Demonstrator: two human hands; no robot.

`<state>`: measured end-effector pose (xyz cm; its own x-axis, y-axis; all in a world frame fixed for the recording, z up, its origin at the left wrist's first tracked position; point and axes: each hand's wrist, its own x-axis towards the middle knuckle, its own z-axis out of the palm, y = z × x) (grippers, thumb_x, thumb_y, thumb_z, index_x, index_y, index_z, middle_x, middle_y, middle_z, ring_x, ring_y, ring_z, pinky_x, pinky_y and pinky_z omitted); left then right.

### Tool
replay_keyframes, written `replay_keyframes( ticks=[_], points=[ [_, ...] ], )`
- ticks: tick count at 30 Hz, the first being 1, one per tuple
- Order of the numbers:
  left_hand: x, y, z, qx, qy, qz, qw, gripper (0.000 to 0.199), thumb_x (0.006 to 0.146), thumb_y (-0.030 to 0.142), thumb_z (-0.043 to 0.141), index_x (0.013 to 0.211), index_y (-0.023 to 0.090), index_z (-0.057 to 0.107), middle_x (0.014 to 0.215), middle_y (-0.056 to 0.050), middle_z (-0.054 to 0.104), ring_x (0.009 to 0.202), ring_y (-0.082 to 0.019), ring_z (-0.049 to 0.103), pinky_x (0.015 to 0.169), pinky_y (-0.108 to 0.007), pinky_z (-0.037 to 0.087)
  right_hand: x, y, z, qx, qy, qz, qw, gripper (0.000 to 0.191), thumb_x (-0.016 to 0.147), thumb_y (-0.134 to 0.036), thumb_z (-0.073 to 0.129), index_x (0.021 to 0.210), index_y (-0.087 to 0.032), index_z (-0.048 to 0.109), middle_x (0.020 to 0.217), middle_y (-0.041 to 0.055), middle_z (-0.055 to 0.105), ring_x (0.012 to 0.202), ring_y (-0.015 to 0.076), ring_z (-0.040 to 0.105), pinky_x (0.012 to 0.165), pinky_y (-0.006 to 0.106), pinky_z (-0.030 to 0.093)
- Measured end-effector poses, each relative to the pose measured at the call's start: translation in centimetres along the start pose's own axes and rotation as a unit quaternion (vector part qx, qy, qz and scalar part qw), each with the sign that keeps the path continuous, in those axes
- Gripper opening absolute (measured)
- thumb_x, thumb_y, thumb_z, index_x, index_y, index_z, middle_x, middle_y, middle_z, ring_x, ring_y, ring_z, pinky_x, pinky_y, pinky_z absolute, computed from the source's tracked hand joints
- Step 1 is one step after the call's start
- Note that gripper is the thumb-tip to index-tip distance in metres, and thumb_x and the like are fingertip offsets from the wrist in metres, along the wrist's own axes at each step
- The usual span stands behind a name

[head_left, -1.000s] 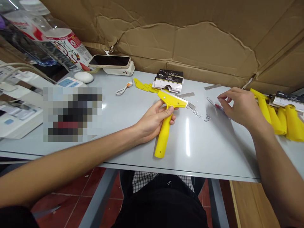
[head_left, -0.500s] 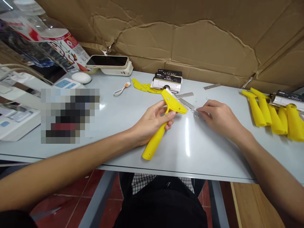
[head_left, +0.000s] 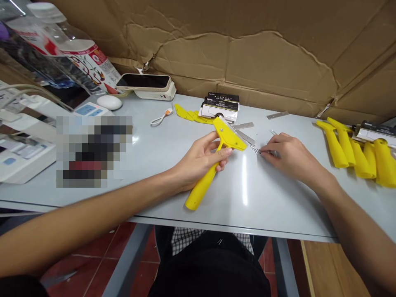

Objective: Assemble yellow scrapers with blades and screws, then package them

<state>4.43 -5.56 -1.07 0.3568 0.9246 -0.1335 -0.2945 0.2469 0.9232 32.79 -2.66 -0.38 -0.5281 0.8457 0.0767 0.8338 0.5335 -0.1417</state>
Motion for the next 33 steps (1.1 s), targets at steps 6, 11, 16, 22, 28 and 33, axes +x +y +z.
replay_keyframes(
  ticks=[6,11,16,22,28,33],
  points=[
    [0.0,0.1,0.1,0.001,0.004,0.007,1.000,0.029,0.084,0.016,0.085,0.108,0.019,0.069,0.090,-0.001,0.060,0.062,-0.008,0.054,0.054,-0.024,0.043,0.1,-0.3,0.1,0.012,0.004,-0.002,1.000,0.031,0.101,-0.024,0.054,0.101,-0.021,0.085,0.099,0.0124,0.077,0.099,0.0315,0.069,0.086,0.049,0.056],
    [0.1,0.2,0.2,-0.002,0.005,0.003,1.000,0.035,0.080,0.014,0.087,0.110,0.019,0.068,0.091,0.000,0.060,0.061,-0.007,0.054,0.052,-0.023,0.043,0.1,-0.5,0.1,0.028,0.012,0.002,1.000,0.023,0.096,-0.020,0.058,0.091,-0.020,0.081,0.096,0.0104,0.077,0.096,0.0298,0.069,0.086,0.047,0.055],
    [0.1,0.1,0.1,-0.004,-0.002,0.001,1.000,0.038,0.082,0.019,0.089,0.114,0.019,0.067,0.097,-0.001,0.061,0.060,-0.005,0.054,0.050,-0.022,0.042,0.1,-1.0,-0.7,0.155,0.071,0.018,0.985,0.014,0.092,-0.023,0.067,0.089,-0.021,0.081,0.089,0.0067,0.076,0.079,0.0222,0.064,0.076,0.042,0.051],
    [0.0,0.0,-0.2,0.009,-0.014,0.007,1.000,0.036,0.085,0.021,0.086,0.114,0.021,0.066,0.101,-0.001,0.062,0.060,-0.004,0.054,0.051,-0.021,0.044,-0.1,-1.6,-1.3,0.426,0.138,0.156,0.880,0.015,0.089,-0.042,0.083,0.087,-0.026,0.084,0.093,0.0042,0.078,0.077,0.0180,0.064,0.068,0.036,0.049],
    [-0.1,-0.1,-0.3,0.023,-0.019,-0.006,1.000,0.033,0.091,0.024,0.082,0.119,0.022,0.066,0.100,-0.001,0.062,0.060,-0.004,0.054,0.051,-0.021,0.045,-0.1,-1.5,-0.7,0.505,0.121,0.193,0.832,0.018,0.085,-0.045,0.089,0.087,-0.027,0.085,0.093,0.0037,0.077,0.069,0.0130,0.058,0.063,0.032,0.045],
    [-0.1,-0.3,-0.1,0.019,-0.035,-0.020,0.999,0.034,0.090,0.026,0.083,0.119,0.022,0.066,0.098,-0.001,0.060,0.060,-0.005,0.053,0.049,-0.021,0.043,0.1,-1.7,-0.3,0.534,0.119,0.202,0.812,0.016,0.084,-0.040,0.090,0.082,-0.025,0.084,0.086,0.0030,0.075,0.067,0.0119,0.055,0.060,0.031,0.043]
  ],
)
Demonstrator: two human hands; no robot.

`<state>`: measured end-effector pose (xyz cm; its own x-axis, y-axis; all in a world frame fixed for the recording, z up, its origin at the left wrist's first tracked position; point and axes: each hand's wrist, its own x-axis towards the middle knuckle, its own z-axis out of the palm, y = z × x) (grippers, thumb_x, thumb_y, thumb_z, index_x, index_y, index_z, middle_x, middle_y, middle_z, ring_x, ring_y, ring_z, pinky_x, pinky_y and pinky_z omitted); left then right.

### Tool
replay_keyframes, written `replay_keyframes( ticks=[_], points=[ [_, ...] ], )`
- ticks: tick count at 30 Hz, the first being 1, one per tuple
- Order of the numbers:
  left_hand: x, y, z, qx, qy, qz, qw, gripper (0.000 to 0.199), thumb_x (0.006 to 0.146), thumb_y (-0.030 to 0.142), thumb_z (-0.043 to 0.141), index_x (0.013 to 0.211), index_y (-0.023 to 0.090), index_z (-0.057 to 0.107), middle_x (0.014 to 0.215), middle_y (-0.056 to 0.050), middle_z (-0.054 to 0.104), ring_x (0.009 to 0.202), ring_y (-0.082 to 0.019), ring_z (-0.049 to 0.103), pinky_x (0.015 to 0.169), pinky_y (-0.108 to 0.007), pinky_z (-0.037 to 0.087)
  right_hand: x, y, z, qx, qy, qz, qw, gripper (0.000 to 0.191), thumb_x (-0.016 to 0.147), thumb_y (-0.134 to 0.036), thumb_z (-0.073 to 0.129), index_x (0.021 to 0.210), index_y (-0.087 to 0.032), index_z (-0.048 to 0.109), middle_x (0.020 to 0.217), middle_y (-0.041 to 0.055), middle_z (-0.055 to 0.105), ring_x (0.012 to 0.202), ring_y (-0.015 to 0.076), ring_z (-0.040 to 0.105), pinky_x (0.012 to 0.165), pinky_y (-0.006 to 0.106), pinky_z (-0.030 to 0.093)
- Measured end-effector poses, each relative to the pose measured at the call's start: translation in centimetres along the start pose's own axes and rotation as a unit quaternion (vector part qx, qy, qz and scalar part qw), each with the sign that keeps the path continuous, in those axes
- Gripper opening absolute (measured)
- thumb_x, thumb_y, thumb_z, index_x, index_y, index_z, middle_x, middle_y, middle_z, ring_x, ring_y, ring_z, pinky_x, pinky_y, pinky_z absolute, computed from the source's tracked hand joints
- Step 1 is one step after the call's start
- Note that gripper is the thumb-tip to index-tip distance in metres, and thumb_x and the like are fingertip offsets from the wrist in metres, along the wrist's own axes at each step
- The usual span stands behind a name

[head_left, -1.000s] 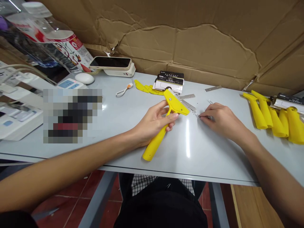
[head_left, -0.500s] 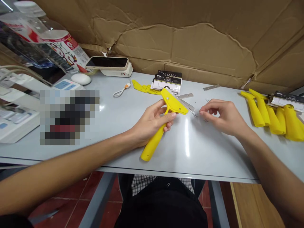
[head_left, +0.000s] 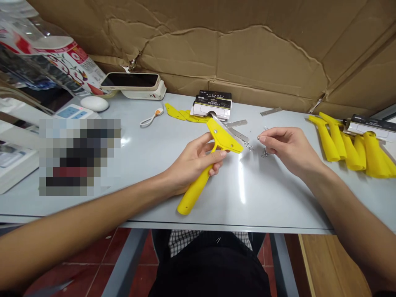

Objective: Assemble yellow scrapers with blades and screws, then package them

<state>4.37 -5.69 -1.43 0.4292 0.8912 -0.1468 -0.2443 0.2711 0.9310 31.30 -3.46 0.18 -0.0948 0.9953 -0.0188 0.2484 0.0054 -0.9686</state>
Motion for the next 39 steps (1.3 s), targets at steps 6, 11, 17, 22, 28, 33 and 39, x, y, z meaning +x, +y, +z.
replay_keyframes(
  ticks=[6,11,17,22,28,33,39],
  points=[
    [-0.5,0.1,0.4,-0.002,-0.026,-0.009,1.000,0.038,0.087,0.023,0.085,0.119,0.021,0.065,0.098,0.000,0.061,0.059,-0.005,0.053,0.049,-0.021,0.042,-0.4,-0.5,0.6,-0.027,-0.013,-0.004,1.000,0.013,0.082,-0.035,0.089,0.080,-0.023,0.083,0.080,0.0019,0.073,0.070,0.0136,0.058,0.065,0.032,0.046],
    [-1.0,-0.1,0.9,0.022,-0.015,0.002,1.000,0.038,0.088,0.025,0.083,0.121,0.022,0.064,0.104,-0.002,0.064,0.059,-0.005,0.053,0.050,-0.022,0.044,-1.4,-1.0,1.7,-0.108,-0.044,-0.081,0.990,0.014,0.087,-0.035,0.082,0.085,-0.021,0.082,0.082,0.0032,0.074,0.072,0.0158,0.059,0.064,0.034,0.045],
    [-1.2,-0.7,1.3,0.053,0.013,0.040,0.998,0.031,0.087,0.020,0.082,0.113,0.020,0.065,0.107,-0.002,0.064,0.061,-0.005,0.056,0.052,-0.022,0.049,-2.3,-0.4,3.6,-0.208,-0.031,-0.249,0.945,0.008,0.094,-0.021,0.073,0.088,-0.021,0.079,0.085,0.0017,0.074,0.075,0.0154,0.059,0.067,0.034,0.045],
    [-1.2,-0.9,1.2,0.096,-0.002,0.037,0.995,0.028,0.088,0.022,0.081,0.111,0.019,0.065,0.109,-0.003,0.066,0.058,-0.005,0.057,0.049,-0.021,0.049,-2.4,0.2,4.6,-0.222,-0.002,-0.273,0.936,0.009,0.096,-0.017,0.071,0.088,-0.021,0.075,0.087,0.0017,0.076,0.079,0.0167,0.062,0.069,0.035,0.045],
    [-1.0,-0.9,1.3,0.107,0.007,0.022,0.994,0.029,0.089,0.029,0.081,0.110,0.017,0.065,0.107,-0.004,0.065,0.058,-0.005,0.057,0.048,-0.021,0.049,-2.4,0.3,4.9,-0.228,-0.008,-0.254,0.940,0.010,0.096,-0.019,0.069,0.088,-0.024,0.073,0.087,0.0020,0.076,0.082,0.0200,0.063,0.075,0.038,0.047],
    [-0.9,-0.8,1.5,0.097,0.009,0.021,0.995,0.029,0.086,0.025,0.084,0.106,0.017,0.064,0.099,-0.002,0.064,0.056,-0.005,0.056,0.048,-0.022,0.048,-2.4,0.3,5.0,-0.227,-0.026,-0.249,0.941,0.011,0.097,-0.021,0.068,0.088,-0.024,0.072,0.087,0.0027,0.076,0.081,0.0210,0.062,0.076,0.040,0.047],
    [-0.9,-0.7,1.5,0.093,0.012,0.019,0.995,0.027,0.085,0.021,0.083,0.104,0.017,0.064,0.094,-0.001,0.063,0.055,-0.006,0.057,0.047,-0.022,0.047,-2.4,0.3,4.9,-0.229,-0.020,-0.258,0.938,0.010,0.097,-0.020,0.069,0.089,-0.024,0.073,0.087,0.0028,0.076,0.083,0.0213,0.064,0.075,0.039,0.047]
  ],
)
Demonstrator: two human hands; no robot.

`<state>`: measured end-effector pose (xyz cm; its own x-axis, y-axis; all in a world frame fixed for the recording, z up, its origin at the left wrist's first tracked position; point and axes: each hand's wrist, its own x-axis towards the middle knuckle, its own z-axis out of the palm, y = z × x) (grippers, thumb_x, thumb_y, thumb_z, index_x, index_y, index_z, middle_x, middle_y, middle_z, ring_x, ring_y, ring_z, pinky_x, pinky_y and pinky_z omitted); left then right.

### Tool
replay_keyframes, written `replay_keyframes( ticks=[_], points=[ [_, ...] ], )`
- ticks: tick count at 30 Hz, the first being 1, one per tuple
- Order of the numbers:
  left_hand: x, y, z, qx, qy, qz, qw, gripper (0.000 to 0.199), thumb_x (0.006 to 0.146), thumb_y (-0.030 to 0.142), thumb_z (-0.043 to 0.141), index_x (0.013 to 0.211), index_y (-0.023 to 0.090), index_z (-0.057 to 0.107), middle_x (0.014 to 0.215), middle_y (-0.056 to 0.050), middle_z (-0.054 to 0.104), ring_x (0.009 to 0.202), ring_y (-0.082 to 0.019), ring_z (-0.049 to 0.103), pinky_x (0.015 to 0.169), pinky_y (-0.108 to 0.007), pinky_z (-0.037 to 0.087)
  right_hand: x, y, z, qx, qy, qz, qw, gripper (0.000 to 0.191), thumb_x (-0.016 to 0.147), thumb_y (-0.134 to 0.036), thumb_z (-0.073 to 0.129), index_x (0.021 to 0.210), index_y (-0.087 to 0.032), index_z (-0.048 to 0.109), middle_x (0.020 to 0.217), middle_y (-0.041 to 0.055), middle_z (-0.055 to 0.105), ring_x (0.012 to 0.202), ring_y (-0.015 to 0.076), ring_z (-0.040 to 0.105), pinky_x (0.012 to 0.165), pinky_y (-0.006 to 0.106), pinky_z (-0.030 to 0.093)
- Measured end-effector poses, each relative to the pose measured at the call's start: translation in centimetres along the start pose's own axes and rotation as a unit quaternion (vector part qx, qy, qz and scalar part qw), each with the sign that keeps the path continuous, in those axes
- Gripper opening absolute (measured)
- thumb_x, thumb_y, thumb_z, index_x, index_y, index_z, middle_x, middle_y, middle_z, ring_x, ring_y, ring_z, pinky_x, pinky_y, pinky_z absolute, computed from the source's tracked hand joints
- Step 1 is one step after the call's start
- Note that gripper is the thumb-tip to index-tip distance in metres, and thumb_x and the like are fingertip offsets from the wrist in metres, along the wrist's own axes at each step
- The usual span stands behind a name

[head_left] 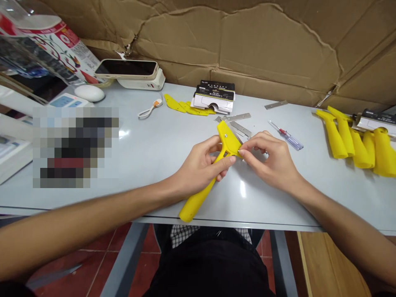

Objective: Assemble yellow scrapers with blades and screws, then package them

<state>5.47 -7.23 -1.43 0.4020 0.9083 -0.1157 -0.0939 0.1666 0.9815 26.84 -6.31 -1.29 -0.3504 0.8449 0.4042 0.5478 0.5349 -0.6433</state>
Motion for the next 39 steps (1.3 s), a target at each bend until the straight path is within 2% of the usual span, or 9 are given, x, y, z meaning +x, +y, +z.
replay_keyframes(
  ticks=[16,24,31,33,35,37,39],
  points=[
    [0.0,-0.1,-0.1,-0.003,-0.007,-0.007,1.000,0.028,0.087,0.022,0.082,0.110,0.018,0.066,0.087,0.001,0.061,0.058,-0.008,0.057,0.047,-0.022,0.046,0.1,0.2,-0.3,-0.034,0.035,0.001,0.999,0.010,0.096,-0.020,0.068,0.089,-0.024,0.074,0.089,0.0032,0.076,0.084,0.0216,0.066,0.073,0.039,0.048],
    [0.7,0.2,-1.0,-0.013,0.026,-0.004,1.000,0.032,0.087,0.024,0.082,0.115,0.019,0.067,0.099,-0.005,0.070,0.057,-0.008,0.059,0.046,-0.022,0.048,0.4,1.1,-1.7,-0.089,0.057,-0.012,0.994,0.010,0.093,-0.019,0.067,0.090,-0.026,0.074,0.090,0.0051,0.075,0.081,0.0226,0.065,0.071,0.040,0.048],
    [1.5,1.1,-2.0,0.044,0.068,0.017,0.997,0.031,0.085,0.025,0.082,0.111,0.015,0.069,0.111,-0.010,0.075,0.055,-0.009,0.063,0.047,-0.025,0.053,0.9,2.0,-2.8,-0.118,0.077,-0.010,0.990,0.010,0.092,-0.021,0.066,0.094,-0.027,0.074,0.088,0.0064,0.074,0.083,0.0262,0.067,0.075,0.044,0.048],
    [1.6,0.9,-2.2,0.067,0.073,0.014,0.995,0.040,0.085,0.027,0.083,0.120,0.015,0.068,0.100,-0.009,0.076,0.055,-0.011,0.065,0.048,-0.025,0.054,1.0,2.2,-2.9,-0.124,0.074,-0.010,0.989,0.010,0.092,-0.022,0.065,0.094,-0.027,0.074,0.089,0.0062,0.075,0.084,0.0269,0.067,0.076,0.044,0.049],
    [1.6,0.7,-2.3,0.096,0.076,0.011,0.992,0.060,0.083,0.027,0.086,0.137,0.017,0.062,0.088,-0.005,0.075,0.056,-0.015,0.067,0.048,-0.026,0.055,1.1,2.4,-2.9,-0.128,0.070,-0.011,0.989,0.009,0.092,-0.022,0.065,0.094,-0.028,0.073,0.089,0.0059,0.076,0.085,0.0270,0.068,0.076,0.044,0.049],
    [1.5,0.5,-2.5,0.116,0.081,0.013,0.990,0.088,0.079,0.023,0.090,0.156,0.020,0.048,0.081,-0.001,0.072,0.057,-0.017,0.070,0.050,-0.026,0.056,1.1,2.5,-2.9,-0.131,0.067,-0.012,0.989,0.009,0.092,-0.022,0.065,0.094,-0.027,0.072,0.089,0.0055,0.076,0.085,0.0267,0.068,0.076,0.044,0.049],
    [1.5,0.5,-2.5,0.126,0.090,0.016,0.988,0.109,0.074,0.019,0.091,0.166,0.024,0.034,0.078,0.002,0.069,0.058,-0.018,0.071,0.052,-0.026,0.056,1.1,2.6,-3.0,-0.135,0.060,-0.014,0.989,0.008,0.092,-0.023,0.065,0.094,-0.027,0.072,0.089,0.0054,0.077,0.086,0.0263,0.068,0.076,0.043,0.049]
  ],
)
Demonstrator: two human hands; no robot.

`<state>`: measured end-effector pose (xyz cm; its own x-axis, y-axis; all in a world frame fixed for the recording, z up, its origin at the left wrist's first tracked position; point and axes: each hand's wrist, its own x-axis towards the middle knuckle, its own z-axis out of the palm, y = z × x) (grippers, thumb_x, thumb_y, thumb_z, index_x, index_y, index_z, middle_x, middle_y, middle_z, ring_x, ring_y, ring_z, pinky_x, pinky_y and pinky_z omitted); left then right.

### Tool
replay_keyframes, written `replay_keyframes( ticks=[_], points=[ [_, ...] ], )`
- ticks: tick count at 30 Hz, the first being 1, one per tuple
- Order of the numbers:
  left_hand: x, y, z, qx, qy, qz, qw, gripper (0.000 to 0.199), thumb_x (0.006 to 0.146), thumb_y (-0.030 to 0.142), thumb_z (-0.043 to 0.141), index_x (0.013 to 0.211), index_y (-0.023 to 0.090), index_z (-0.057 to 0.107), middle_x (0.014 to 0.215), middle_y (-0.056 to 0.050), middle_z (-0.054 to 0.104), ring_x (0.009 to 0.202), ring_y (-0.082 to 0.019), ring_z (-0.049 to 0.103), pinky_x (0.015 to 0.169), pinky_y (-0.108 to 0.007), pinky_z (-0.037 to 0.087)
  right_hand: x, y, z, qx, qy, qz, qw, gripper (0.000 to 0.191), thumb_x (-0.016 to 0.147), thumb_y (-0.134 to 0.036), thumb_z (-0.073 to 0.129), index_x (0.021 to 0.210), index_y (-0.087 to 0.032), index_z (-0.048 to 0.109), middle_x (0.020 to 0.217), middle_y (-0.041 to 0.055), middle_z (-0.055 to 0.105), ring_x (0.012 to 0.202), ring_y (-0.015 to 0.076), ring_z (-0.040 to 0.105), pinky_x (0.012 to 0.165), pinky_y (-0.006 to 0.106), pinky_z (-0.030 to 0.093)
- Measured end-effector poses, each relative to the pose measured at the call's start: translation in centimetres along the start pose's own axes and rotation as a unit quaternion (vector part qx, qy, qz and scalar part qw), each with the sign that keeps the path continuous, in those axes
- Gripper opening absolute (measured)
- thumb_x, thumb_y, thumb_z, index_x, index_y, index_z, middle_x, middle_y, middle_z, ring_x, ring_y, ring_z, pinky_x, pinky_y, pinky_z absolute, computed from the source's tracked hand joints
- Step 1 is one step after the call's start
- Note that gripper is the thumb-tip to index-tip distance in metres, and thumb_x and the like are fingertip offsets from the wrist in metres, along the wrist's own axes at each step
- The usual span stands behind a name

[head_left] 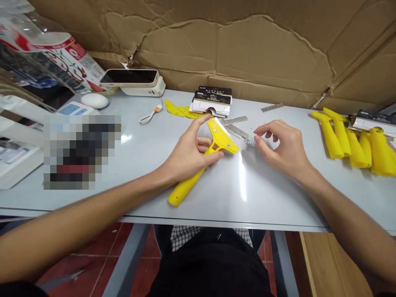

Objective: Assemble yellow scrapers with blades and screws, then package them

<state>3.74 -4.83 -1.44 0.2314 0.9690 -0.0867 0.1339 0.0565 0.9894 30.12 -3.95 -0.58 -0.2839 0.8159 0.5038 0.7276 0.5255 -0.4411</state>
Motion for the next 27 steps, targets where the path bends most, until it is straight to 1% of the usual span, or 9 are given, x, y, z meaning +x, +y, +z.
replay_keyframes(
  ticks=[2,6,9,11,13,15,18,23,27],
  points=[
    [0.0,0.1,0.0,0.005,0.007,0.005,1.000,0.116,0.072,0.016,0.091,0.169,0.026,0.029,0.078,0.004,0.066,0.058,-0.016,0.070,0.053,-0.024,0.055,0.0,0.0,0.0,-0.001,-0.006,-0.006,1.000,0.008,0.092,-0.023,0.065,0.094,-0.026,0.072,0.090,0.0058,0.077,0.086,0.0259,0.068,0.076,0.043,0.049],
    [-0.1,0.2,-0.1,0.015,0.005,0.024,1.000,0.111,0.073,0.016,0.089,0.167,0.030,0.032,0.079,0.005,0.066,0.061,-0.015,0.070,0.054,-0.022,0.054,-0.1,-0.2,0.1,0.010,-0.018,-0.017,1.000,0.009,0.092,-0.023,0.065,0.095,-0.023,0.074,0.090,0.0060,0.077,0.085,0.0246,0.068,0.076,0.042,0.050],
    [-0.1,0.2,0.0,0.001,-0.011,0.038,0.999,0.102,0.075,0.018,0.088,0.163,0.032,0.037,0.079,0.005,0.068,0.059,-0.015,0.067,0.053,-0.022,0.053,-0.2,-0.7,0.2,0.082,-0.071,0.040,0.993,0.015,0.092,-0.027,0.068,0.103,-0.022,0.076,0.092,0.0053,0.079,0.081,0.0226,0.069,0.074,0.041,0.052],
    [-0.1,0.1,0.1,-0.018,-0.025,0.046,0.998,0.096,0.076,0.018,0.088,0.159,0.032,0.042,0.080,0.004,0.069,0.057,-0.014,0.066,0.053,-0.023,0.053,-0.4,-1.2,0.4,0.188,-0.123,0.114,0.968,0.024,0.093,-0.031,0.071,0.115,-0.021,0.076,0.099,0.0063,0.082,0.083,0.0218,0.071,0.074,0.040,0.055],
    [-0.1,-0.1,0.2,-0.028,-0.036,0.050,0.998,0.091,0.076,0.019,0.088,0.156,0.031,0.046,0.080,0.003,0.069,0.058,-0.014,0.066,0.054,-0.023,0.054,-0.5,-1.6,0.7,0.289,-0.158,0.180,0.927,0.034,0.093,-0.036,0.075,0.122,-0.019,0.075,0.100,0.0076,0.082,0.084,0.0213,0.073,0.075,0.039,0.058],
    [-0.1,-0.2,0.2,-0.028,-0.044,0.051,0.997,0.087,0.077,0.019,0.087,0.154,0.030,0.048,0.080,0.003,0.069,0.057,-0.015,0.067,0.054,-0.024,0.056,-0.6,-1.8,1.1,0.344,-0.167,0.224,0.896,0.039,0.091,-0.040,0.079,0.123,-0.018,0.075,0.095,0.0072,0.082,0.081,0.0200,0.073,0.075,0.038,0.058],
    [-0.2,-0.3,0.2,-0.015,-0.047,0.054,0.997,0.084,0.080,0.021,0.085,0.154,0.029,0.047,0.080,0.003,0.069,0.056,-0.015,0.068,0.053,-0.026,0.057,-0.7,-1.8,1.4,0.373,-0.159,0.258,0.877,0.040,0.087,-0.040,0.084,0.118,-0.017,0.076,0.085,0.0045,0.078,0.073,0.0169,0.069,0.070,0.035,0.057],
    [-0.2,-0.4,0.2,0.080,-0.031,0.080,0.993,0.079,0.081,0.024,0.081,0.152,0.026,0.048,0.081,0.004,0.070,0.065,-0.016,0.072,0.059,-0.026,0.058,-0.7,-1.9,1.3,0.387,-0.150,0.257,0.873,0.037,0.087,-0.038,0.085,0.116,-0.017,0.077,0.082,0.0024,0.076,0.069,0.0141,0.064,0.070,0.034,0.056],
    [-0.2,-0.5,0.1,0.212,-0.035,0.129,0.968,0.050,0.087,0.026,0.073,0.136,0.023,0.064,0.074,0.005,0.065,0.060,-0.013,0.063,0.057,-0.024,0.050,-0.7,-2.2,1.4,0.381,-0.144,0.254,0.877,0.037,0.088,-0.034,0.082,0.120,-0.016,0.075,0.082,0.0016,0.076,0.069,0.0142,0.064,0.074,0.035,0.056]
  ],
)
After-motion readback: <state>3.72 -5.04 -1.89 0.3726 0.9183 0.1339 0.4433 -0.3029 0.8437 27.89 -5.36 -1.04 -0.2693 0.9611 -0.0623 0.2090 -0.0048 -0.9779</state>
